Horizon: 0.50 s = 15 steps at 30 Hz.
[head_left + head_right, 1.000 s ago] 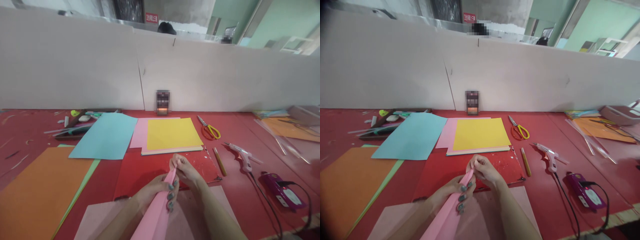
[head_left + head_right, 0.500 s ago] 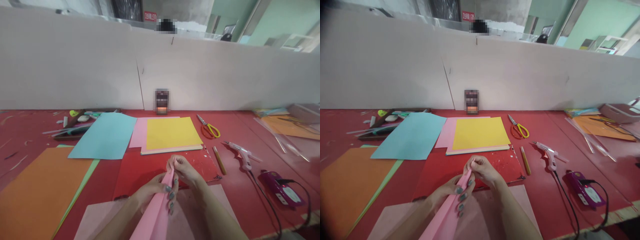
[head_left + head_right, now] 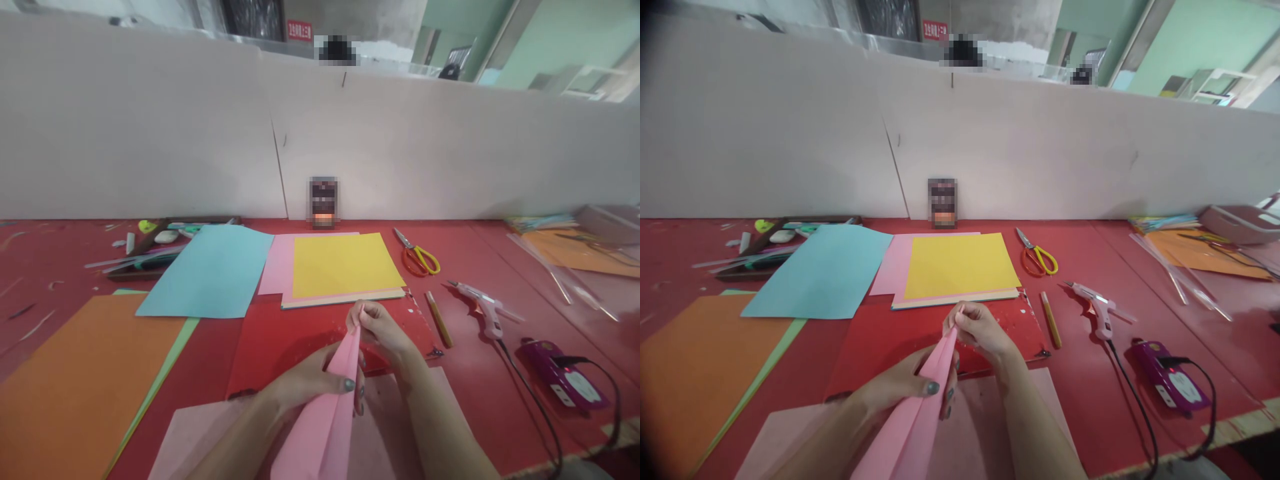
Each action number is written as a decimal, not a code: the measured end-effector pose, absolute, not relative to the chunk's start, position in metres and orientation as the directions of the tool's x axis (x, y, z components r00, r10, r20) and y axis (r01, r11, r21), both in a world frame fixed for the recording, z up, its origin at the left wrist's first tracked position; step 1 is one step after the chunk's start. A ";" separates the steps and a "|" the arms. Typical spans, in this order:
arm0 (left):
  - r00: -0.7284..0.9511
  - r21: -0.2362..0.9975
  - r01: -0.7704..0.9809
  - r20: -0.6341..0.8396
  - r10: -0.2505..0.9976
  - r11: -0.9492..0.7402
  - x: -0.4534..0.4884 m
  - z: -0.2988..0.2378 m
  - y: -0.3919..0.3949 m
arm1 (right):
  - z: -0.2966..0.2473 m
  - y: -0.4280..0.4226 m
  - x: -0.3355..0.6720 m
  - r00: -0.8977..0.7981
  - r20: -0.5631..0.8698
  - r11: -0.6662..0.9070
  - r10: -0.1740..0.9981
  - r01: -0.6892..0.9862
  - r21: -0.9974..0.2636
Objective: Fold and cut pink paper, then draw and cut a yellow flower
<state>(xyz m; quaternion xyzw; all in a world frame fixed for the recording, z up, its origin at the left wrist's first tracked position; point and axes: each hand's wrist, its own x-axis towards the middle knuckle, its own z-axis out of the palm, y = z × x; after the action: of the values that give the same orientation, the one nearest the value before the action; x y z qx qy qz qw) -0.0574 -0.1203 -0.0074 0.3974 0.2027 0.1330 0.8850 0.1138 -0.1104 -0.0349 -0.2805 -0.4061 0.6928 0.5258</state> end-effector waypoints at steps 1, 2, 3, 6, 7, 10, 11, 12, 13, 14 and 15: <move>0.874 0.766 -0.071 -0.261 0.409 0.639 -0.057 -0.007 -0.121 | -0.035 -0.110 0.115 -0.278 0.044 -0.106 0.960 -0.502 -0.858; 0.865 0.773 -0.064 -0.273 0.421 0.631 -0.057 -0.007 -0.121 | -0.035 -0.110 0.116 -0.271 0.050 -0.097 0.961 -0.502 -0.859; 0.857 0.778 -0.047 -0.291 0.426 0.626 -0.057 -0.006 -0.121 | -0.035 -0.110 0.116 -0.268 0.055 -0.090 0.962 -0.500 -0.862; 0.822 0.784 0.029 -0.372 0.432 0.620 -0.058 -0.003 -0.121 | -0.034 -0.110 0.117 -0.282 0.059 -0.092 0.958 -0.496 -0.864; 0.811 0.784 0.052 -0.395 0.432 0.619 -0.058 -0.002 -0.121 | -0.033 -0.110 0.117 -0.291 0.052 -0.104 0.955 -0.495 -0.863; 0.808 0.786 0.083 -0.413 0.421 0.612 -0.059 0.004 -0.122 | -0.029 -0.111 0.116 -0.307 0.029 -0.136 0.951 -0.501 -0.855; 0.814 0.786 0.084 -0.409 0.413 0.613 -0.060 0.006 -0.122 | -0.029 -0.111 0.115 -0.305 0.023 -0.142 0.952 -0.505 -0.851; 0.816 0.786 0.088 -0.410 0.408 0.613 -0.060 0.007 -0.121 | -0.028 -0.111 0.115 -0.302 0.018 -0.145 0.953 -0.508 -0.849; 0.815 0.786 0.096 -0.414 0.405 0.610 -0.060 0.007 -0.121 | -0.029 -0.111 0.114 -0.300 0.014 -0.147 0.954 -0.508 -0.849; 0.813 0.789 0.108 -0.420 0.403 0.605 -0.060 0.007 -0.121 | -0.029 -0.111 0.114 -0.301 0.009 -0.151 0.954 -0.503 -0.851; 0.812 0.793 0.119 -0.424 0.401 0.598 -0.061 0.007 -0.121 | -0.030 -0.111 0.114 -0.305 0.004 -0.155 0.952 -0.496 -0.854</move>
<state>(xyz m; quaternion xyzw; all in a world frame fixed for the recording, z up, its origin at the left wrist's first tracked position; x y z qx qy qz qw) -0.0606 -0.1210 0.0072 0.4406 0.2952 0.0838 0.8437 0.1139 -0.1111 -0.0304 -0.2873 -0.3967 0.7036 0.5148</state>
